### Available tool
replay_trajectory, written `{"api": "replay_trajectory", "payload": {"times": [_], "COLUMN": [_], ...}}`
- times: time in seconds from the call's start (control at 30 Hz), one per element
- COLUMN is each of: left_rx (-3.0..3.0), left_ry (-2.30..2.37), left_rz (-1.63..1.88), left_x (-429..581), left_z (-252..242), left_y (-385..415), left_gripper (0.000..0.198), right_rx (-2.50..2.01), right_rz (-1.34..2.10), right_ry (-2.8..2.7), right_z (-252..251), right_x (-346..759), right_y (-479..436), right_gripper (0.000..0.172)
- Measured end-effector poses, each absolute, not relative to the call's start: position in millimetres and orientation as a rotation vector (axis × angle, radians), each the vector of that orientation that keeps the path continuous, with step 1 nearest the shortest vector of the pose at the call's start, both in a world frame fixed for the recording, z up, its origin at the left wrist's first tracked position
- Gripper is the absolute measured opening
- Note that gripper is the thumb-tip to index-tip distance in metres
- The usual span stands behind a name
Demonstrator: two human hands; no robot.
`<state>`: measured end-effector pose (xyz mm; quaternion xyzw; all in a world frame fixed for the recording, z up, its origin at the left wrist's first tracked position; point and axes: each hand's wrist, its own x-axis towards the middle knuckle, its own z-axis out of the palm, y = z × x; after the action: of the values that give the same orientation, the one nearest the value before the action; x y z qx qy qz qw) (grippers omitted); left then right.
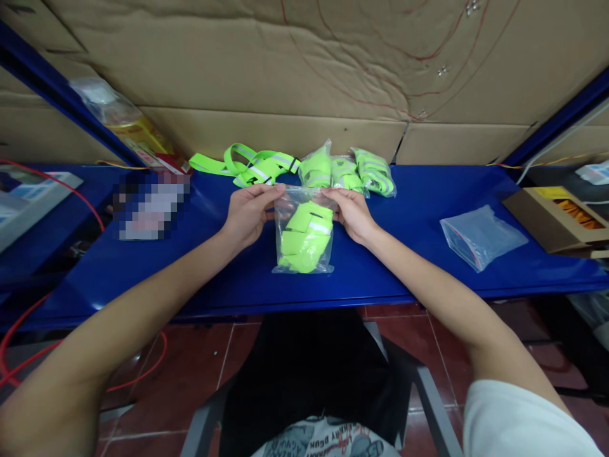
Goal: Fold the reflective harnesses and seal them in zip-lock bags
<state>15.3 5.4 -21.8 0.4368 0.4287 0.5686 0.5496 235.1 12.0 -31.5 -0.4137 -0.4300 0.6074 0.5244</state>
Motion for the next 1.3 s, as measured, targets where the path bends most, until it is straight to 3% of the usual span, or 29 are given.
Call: {"api": "replay_trajectory", "payload": {"times": [0.27,0.77,1.03,1.3], "left_rx": [1.077,1.177,1.197,1.216], "left_ry": [1.004,0.98,0.947,0.931], "left_rz": [1.4,1.347,1.347,1.245], "left_x": [8.2,5.9,5.7,3.2], "left_z": [-17.6,-20.0,-11.1,-14.4], "left_y": [8.2,11.3,2.7,7.1], "left_gripper": [0.033,0.036,0.036,0.044], "right_rx": [-0.972,-0.992,-0.961,-0.923], "right_rz": [1.524,1.266,1.458,1.353], "right_ry": [-0.966,-1.114,-1.137,-1.132], "right_z": [-29.8,-23.9,-22.0,-23.8], "right_x": [237.6,241.0,241.9,239.2], "right_y": [13.0,5.4,7.8,5.7], "right_gripper": [0.031,0.036,0.038,0.031]}}
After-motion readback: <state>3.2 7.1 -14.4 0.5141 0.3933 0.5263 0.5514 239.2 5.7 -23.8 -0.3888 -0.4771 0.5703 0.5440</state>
